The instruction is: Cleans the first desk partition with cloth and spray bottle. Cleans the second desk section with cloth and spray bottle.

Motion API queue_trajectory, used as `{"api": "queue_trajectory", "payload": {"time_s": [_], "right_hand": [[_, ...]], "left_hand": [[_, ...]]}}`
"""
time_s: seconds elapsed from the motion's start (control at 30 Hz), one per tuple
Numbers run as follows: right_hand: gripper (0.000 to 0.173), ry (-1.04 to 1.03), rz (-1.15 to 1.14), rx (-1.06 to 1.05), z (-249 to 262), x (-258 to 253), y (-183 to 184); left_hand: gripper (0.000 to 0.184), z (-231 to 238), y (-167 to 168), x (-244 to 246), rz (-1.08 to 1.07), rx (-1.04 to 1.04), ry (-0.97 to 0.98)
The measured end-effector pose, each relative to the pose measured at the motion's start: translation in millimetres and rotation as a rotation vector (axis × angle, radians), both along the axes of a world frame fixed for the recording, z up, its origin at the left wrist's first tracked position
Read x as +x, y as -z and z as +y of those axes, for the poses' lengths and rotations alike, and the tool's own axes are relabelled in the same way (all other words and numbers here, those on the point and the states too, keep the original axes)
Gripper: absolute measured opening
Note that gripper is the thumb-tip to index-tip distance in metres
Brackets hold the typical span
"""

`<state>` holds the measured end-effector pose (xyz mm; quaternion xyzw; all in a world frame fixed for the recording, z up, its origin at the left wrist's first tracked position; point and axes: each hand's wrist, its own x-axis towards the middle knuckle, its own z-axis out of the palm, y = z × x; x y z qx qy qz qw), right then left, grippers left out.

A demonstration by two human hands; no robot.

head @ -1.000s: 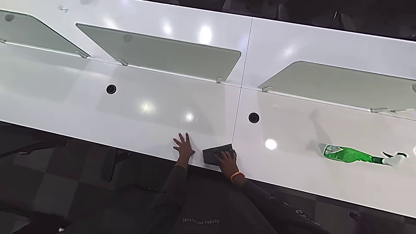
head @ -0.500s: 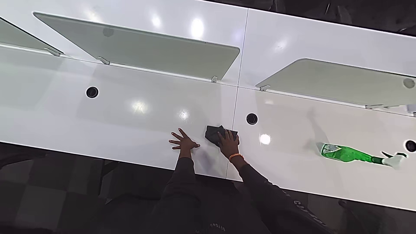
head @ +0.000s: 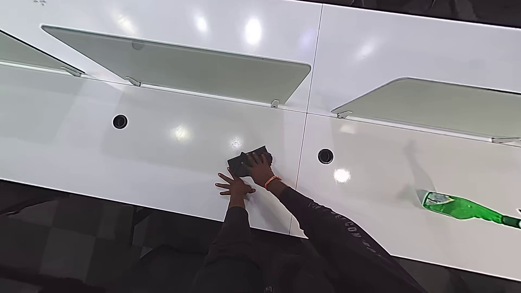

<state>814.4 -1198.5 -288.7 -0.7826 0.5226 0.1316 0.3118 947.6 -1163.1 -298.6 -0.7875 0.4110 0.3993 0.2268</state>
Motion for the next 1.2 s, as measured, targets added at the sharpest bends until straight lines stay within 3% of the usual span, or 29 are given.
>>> {"api": "queue_trajectory", "payload": {"time_s": [0.17, 0.3, 0.4, 0.53, 0.7, 0.83, 0.9, 1.03, 1.2], "right_hand": [[0.06, 0.014, -0.049, -0.05, -40.6, -23.6, 6.6], [0.056, 0.346, 0.032, -0.254, -103.7, -77.7, -3.1], [0.054, 0.582, 0.153, -0.21, -160.8, -110.3, -2.1], [0.056, 0.707, 0.18, -0.176, -174.8, -95.9, -2.4], [0.065, 0.516, 0.016, -0.238, -97.7, -16.2, -0.4], [0.062, 0.213, -0.026, -0.076, -64.8, 54.7, 4.7], [0.064, 0.106, -0.056, -0.028, -60.5, 61.5, 7.0], [0.065, 0.111, -0.099, -0.147, -76.7, 11.6, 16.6], [0.053, 0.517, 0.023, -0.313, -99.9, -126.2, 2.2]], "left_hand": [[0.175, -2.9, -2.7, -2.7, -0.021, 0.023, 0.012], [0.175, -3.6, -2.8, -4.1, -0.044, 0.033, 0.022], [0.178, -2.8, 1.1, -4.1, -0.042, 0.023, 0.01], [0.178, -4.1, 1.4, -4.9, -0.047, 0.026, 0.0], [0.177, -3.7, -1.0, -6.2, -0.061, 0.029, 0.022], [0.176, -3.6, 0.0, -4.6, -0.055, 0.006, 0.02], [0.174, -3.6, -0.9, -5.0, -0.044, -0.013, 0.014], [0.179, -3.1, -0.1, -5.2, -0.052, 0.0, 0.003], [0.178, -2.8, 2.4, -6.0, -0.064, 0.017, 0.011]]}}
